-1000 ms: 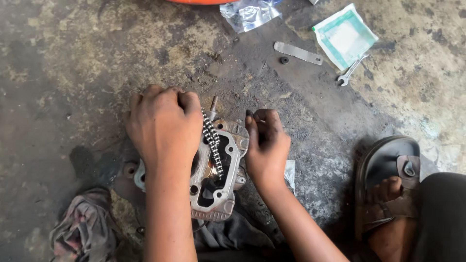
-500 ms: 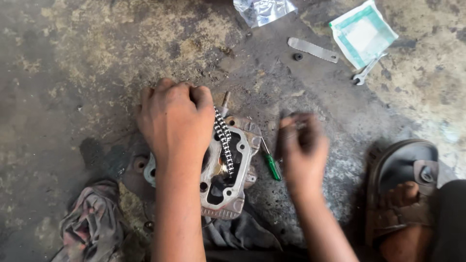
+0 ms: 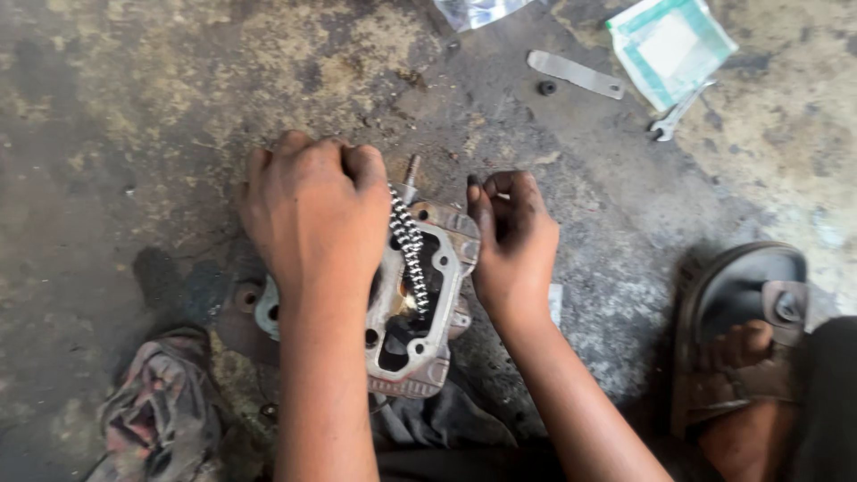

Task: The person is sitting on the floor and using a screwdriver to adjust a timing chain on a disassembled engine cylinder head. They manipulate the chain and the head, occasionally using the tool to pry or align components.

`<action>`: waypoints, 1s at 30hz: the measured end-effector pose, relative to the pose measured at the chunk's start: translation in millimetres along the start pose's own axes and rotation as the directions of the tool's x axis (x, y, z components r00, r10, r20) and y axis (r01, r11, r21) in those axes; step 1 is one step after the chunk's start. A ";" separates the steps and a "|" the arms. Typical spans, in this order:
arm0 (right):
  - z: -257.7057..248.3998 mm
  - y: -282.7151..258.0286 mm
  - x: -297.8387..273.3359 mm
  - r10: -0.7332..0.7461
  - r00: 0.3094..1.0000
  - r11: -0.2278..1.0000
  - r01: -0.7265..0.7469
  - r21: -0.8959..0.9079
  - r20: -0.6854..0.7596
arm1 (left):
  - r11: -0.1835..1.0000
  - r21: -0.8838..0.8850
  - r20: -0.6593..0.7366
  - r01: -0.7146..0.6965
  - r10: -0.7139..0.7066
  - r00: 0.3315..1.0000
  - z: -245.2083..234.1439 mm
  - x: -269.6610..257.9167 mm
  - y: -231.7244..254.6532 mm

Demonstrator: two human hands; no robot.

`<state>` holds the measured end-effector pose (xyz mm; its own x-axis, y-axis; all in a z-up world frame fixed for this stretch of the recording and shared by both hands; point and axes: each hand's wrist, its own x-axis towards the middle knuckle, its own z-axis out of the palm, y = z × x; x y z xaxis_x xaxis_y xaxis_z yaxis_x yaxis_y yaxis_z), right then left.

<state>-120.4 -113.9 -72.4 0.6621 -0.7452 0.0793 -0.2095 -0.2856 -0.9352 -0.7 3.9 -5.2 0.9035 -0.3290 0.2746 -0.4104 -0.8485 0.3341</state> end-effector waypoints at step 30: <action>-9.0 -11.4 -22.4 0.268 0.961 0.950 -0.275 0.148 0.067 | 0.998 -0.041 0.004 0.054 -0.054 0.999 -4.4 1.8 2.0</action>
<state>-139.3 -99.4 -60.4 0.6283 -0.7525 -0.1972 -0.2744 0.0229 -0.9614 -0.5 3.4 -0.1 0.9247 -0.2847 0.2527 -0.3661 -0.8470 0.3855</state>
